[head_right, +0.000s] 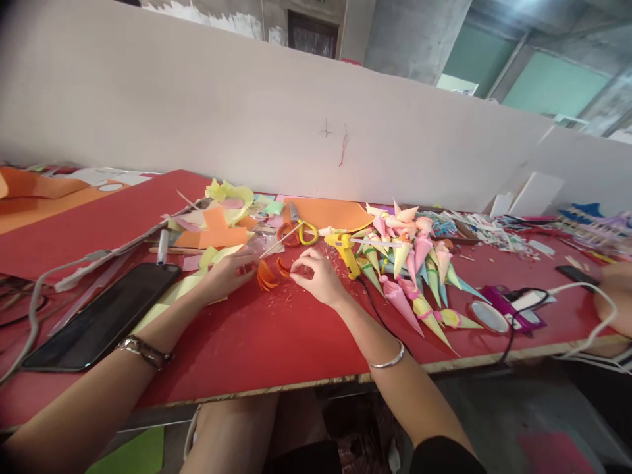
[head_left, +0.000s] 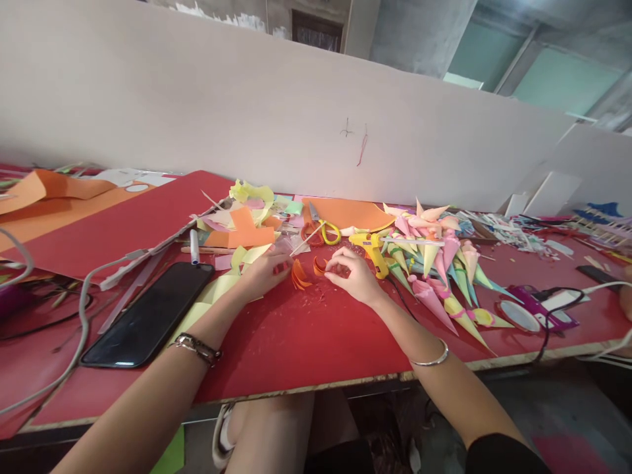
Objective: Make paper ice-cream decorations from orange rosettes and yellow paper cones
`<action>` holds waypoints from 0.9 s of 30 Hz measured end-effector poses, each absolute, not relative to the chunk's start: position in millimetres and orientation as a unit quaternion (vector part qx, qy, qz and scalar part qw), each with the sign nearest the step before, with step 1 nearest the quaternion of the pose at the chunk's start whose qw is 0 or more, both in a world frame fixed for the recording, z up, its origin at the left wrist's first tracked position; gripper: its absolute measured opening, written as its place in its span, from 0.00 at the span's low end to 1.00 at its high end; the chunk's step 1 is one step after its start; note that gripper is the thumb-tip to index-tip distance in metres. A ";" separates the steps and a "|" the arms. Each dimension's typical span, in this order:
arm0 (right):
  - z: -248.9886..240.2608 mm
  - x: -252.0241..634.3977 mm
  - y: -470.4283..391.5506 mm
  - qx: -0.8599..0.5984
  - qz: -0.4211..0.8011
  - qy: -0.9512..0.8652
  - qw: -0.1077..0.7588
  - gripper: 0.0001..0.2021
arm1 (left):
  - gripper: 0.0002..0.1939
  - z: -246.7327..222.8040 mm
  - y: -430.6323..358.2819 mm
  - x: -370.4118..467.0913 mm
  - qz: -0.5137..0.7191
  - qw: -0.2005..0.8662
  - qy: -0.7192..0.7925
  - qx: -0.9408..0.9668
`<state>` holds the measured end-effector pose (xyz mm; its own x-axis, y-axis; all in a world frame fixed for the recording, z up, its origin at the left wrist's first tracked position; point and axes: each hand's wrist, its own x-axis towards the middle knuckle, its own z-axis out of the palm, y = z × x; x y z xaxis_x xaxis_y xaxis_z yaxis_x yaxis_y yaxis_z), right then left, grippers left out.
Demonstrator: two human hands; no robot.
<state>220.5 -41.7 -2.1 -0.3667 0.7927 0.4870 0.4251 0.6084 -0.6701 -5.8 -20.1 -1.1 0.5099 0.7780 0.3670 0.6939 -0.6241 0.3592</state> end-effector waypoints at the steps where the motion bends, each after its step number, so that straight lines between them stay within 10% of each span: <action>1: -2.0 220.4 -41.9 -0.381 0.223 -0.800 0.406 0.01 | 0.11 -1.3 -19.9 -6.1 0.255 0.085 0.427 0.864; 27: -10.5 218.9 -35.2 -0.347 0.402 -0.792 0.299 0.03 | 0.12 1.1 -23.9 0.7 0.236 0.159 0.373 0.883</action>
<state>218.9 -35.2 -10.5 -0.5792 0.7916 0.1948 0.3097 0.4348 -0.8456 0.7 -23.9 1.1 0.6114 0.7333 0.2976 0.5834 -0.6717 0.4566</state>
